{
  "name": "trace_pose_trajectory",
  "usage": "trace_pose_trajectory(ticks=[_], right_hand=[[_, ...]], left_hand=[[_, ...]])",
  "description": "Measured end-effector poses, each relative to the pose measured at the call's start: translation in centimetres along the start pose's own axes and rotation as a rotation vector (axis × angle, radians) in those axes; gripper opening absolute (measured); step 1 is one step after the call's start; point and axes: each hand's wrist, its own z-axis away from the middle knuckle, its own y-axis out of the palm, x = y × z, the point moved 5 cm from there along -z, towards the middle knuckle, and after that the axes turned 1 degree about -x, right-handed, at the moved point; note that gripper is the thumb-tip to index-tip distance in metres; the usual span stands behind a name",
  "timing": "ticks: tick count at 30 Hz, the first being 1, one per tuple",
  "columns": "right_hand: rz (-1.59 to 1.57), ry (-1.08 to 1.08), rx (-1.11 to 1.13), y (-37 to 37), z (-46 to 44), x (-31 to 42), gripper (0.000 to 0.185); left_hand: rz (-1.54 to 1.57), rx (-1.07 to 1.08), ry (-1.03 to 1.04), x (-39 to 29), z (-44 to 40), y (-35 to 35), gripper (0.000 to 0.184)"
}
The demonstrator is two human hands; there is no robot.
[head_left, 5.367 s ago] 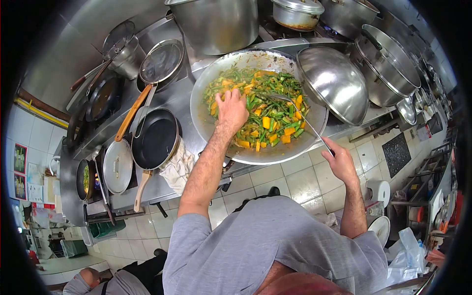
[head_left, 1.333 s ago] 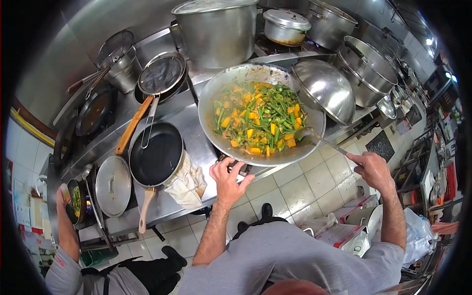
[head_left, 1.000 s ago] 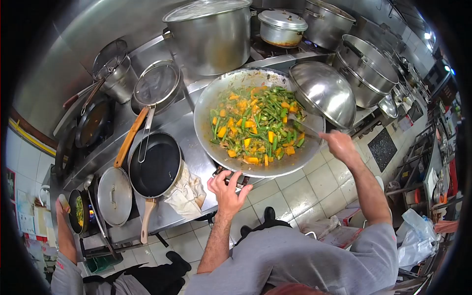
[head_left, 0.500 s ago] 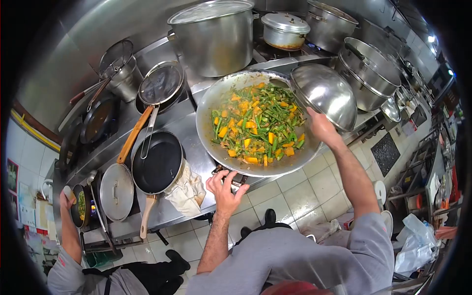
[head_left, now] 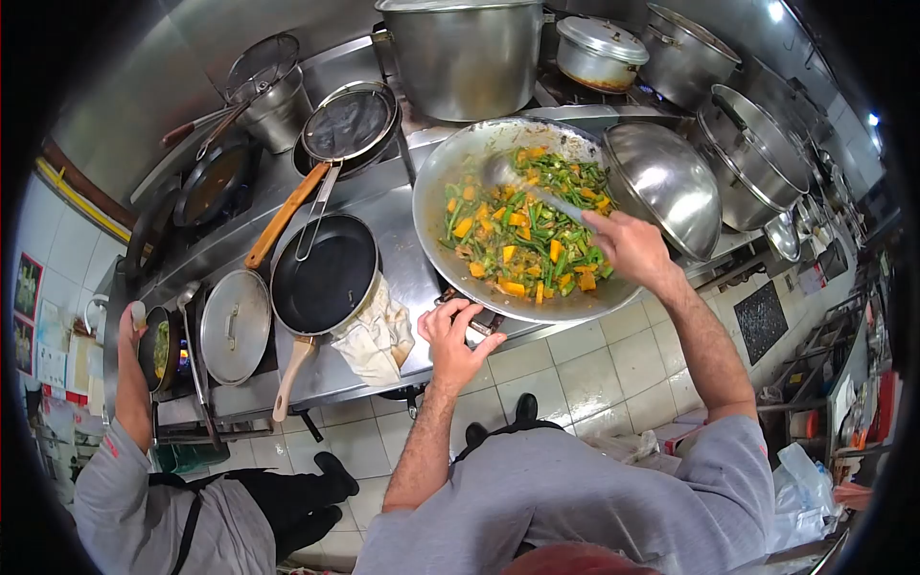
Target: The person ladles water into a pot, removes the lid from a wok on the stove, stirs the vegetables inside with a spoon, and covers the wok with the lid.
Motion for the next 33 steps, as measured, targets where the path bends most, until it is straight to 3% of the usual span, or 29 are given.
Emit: trace_pose_trajectory(ticks=[8, 15, 20, 24, 25, 29, 33], right_hand=[[-0.112, -0.279, 0.192, 5.0, 0.0, 5.1, 0.044], [0.045, -0.106, 0.328, 6.2, 0.8, 1.0, 0.057], [0.068, -0.095, 0.167, 4.7, 2.8, -4.7, 0.058], [0.138, 0.001, 0.182, 3.1, 4.5, -6.9, 0.054], [0.042, -0.007, 0.113, 2.5, 4.9, -7.1, 0.052], [-0.131, -0.006, 0.037, -0.1, 6.1, -3.2, 0.045], [0.012, -0.118, 0.078, 1.8, 5.7, 1.1, 0.045]], left_hand=[[-0.020, -0.009, 0.005, 0.0, 0.3, -0.1, 0.048], [-0.023, 0.023, -0.007, -0.1, 0.2, -0.4, 0.045], [-0.026, 0.030, -0.029, 0.0, -0.1, -0.5, 0.045], [-0.017, 0.015, -0.022, 0.2, 0.0, -0.3, 0.045], [-0.014, 0.015, -0.020, 0.2, 0.0, -0.4, 0.045], [-0.001, -0.010, 0.005, 0.1, 0.2, -0.2, 0.046], [0.024, -0.027, 0.028, 0.1, -0.1, -0.4, 0.047]])
